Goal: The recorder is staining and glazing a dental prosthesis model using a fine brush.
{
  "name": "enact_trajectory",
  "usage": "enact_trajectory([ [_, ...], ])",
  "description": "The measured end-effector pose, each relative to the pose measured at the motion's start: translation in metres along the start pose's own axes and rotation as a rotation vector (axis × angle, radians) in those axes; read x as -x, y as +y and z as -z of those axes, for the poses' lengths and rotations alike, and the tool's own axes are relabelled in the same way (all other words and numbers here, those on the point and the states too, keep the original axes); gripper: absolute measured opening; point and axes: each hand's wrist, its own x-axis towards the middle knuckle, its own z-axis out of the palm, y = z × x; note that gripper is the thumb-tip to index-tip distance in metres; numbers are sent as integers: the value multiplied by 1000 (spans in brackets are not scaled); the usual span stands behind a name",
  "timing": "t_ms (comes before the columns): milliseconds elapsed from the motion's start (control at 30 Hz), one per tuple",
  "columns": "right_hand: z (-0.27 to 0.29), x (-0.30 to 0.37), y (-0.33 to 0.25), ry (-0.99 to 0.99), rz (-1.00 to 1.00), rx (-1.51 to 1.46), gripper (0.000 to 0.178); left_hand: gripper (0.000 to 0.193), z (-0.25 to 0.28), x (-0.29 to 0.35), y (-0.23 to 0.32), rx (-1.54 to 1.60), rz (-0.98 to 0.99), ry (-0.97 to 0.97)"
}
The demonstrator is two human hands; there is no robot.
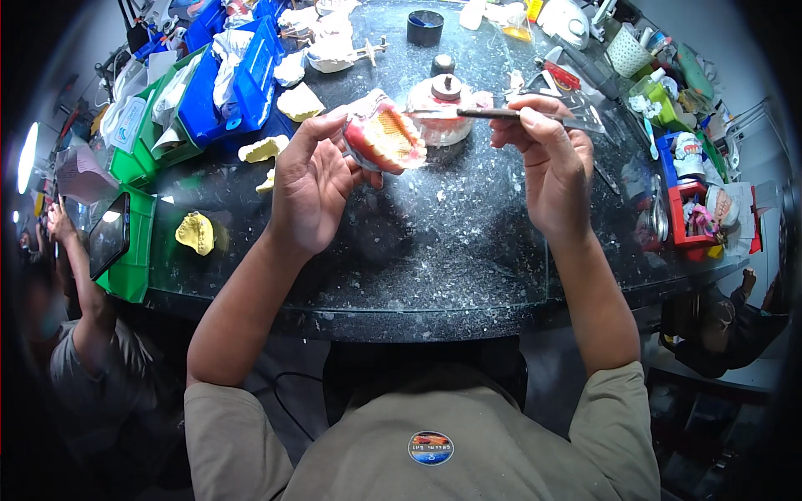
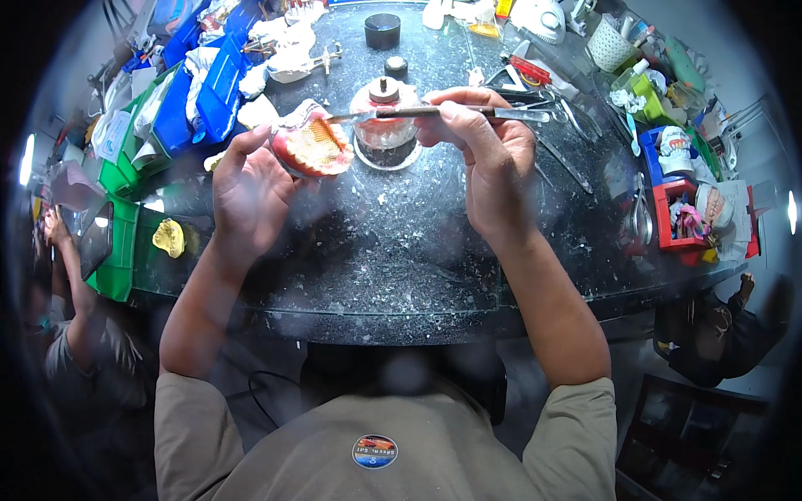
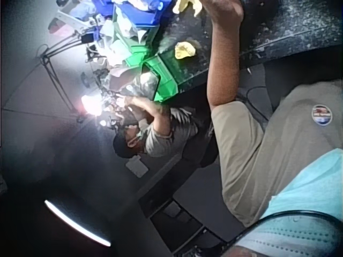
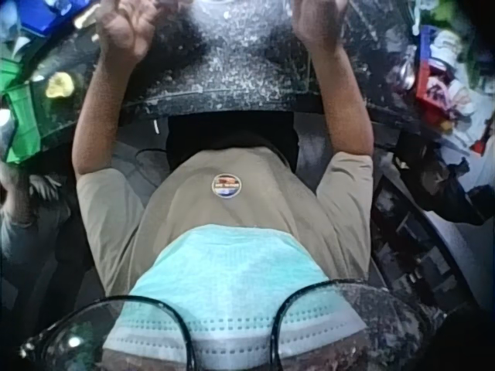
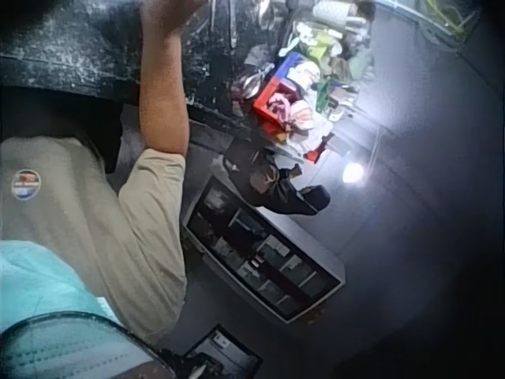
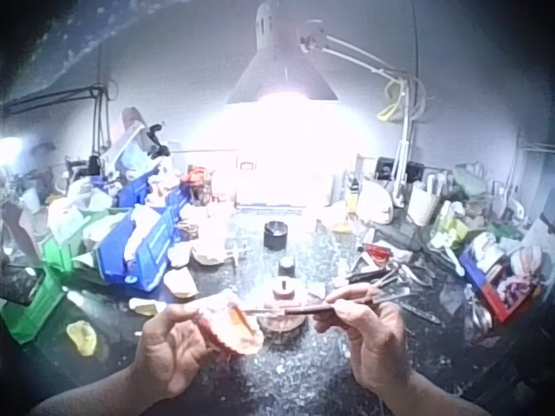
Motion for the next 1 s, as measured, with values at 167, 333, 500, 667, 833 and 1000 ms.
enact_trajectory([
  [167,-3,4,-2,-24,32,91,19,41,-4,1,2,8,26,10],
  [333,-7,7,-1,-84,73,54,13,41,-2,1,2,-13,11,-11],
  [500,-10,11,-5,-82,72,82,12,41,-4,1,2,-12,-5,-5],
  [667,-10,11,-4,-105,90,94,13,40,-5,2,3,-1,3,-6],
  [833,-15,13,-7,-62,99,195,14,40,-5,1,2,-4,-9,-1],
  [1000,-14,14,-9,-47,118,215,14,40,-4,2,2,-32,-30,-13],
])
